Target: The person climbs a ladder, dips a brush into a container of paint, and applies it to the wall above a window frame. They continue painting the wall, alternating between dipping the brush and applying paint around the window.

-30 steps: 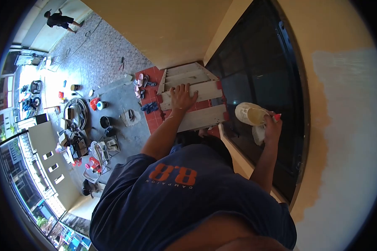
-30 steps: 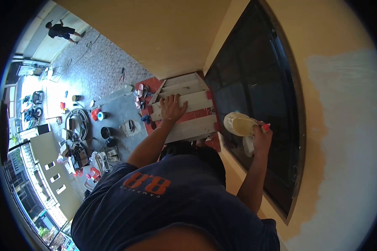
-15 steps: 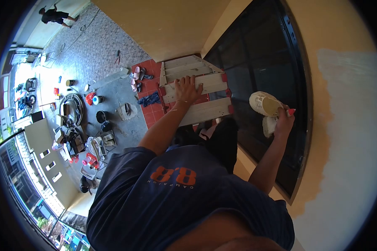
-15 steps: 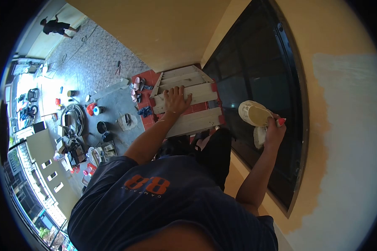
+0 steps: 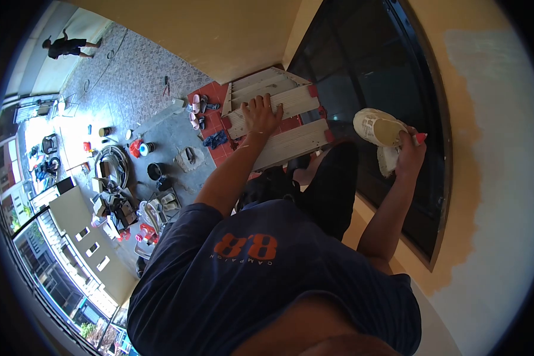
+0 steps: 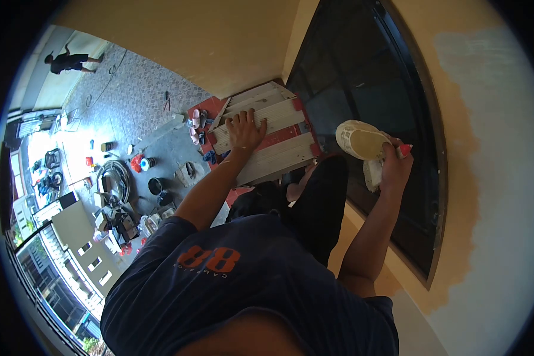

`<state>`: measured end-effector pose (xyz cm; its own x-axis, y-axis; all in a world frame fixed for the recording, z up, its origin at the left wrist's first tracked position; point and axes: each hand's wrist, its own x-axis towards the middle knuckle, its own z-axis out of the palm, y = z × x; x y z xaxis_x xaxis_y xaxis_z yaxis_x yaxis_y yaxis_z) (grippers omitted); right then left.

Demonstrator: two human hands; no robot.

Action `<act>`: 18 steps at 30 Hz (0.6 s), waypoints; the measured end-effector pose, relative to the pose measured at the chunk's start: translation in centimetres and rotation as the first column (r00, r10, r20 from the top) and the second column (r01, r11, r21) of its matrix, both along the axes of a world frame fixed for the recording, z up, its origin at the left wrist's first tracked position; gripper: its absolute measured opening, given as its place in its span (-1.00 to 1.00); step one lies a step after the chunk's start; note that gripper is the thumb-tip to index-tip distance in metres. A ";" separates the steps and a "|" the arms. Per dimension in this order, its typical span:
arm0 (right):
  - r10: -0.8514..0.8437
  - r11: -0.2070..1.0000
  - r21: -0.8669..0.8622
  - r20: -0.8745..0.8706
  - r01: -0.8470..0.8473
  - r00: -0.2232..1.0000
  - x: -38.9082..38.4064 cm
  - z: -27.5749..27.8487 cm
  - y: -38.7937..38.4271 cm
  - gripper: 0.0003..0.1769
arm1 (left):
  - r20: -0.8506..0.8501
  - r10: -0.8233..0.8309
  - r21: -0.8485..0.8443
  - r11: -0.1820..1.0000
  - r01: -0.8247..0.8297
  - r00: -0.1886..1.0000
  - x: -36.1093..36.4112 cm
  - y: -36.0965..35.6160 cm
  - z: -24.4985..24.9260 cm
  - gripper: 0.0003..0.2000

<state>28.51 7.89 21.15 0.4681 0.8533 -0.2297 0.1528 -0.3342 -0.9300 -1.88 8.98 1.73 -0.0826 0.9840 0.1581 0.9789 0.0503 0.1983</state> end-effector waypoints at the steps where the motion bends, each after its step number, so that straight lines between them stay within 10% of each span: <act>1: 0.006 1.000 0.004 -0.005 -0.006 1.000 0.1 0.0 0.0 -0.72 | 0.000 0.003 -0.009 1.000 -0.003 1.000 0.0 -0.1 0.2 -0.55; 18: -0.062 0.997 -0.039 -0.045 0.060 0.997 2.8 -4.0 -1.6 -0.70 | -0.098 -0.018 0.025 0.999 0.021 0.995 0.1 1.0 -0.9 -0.57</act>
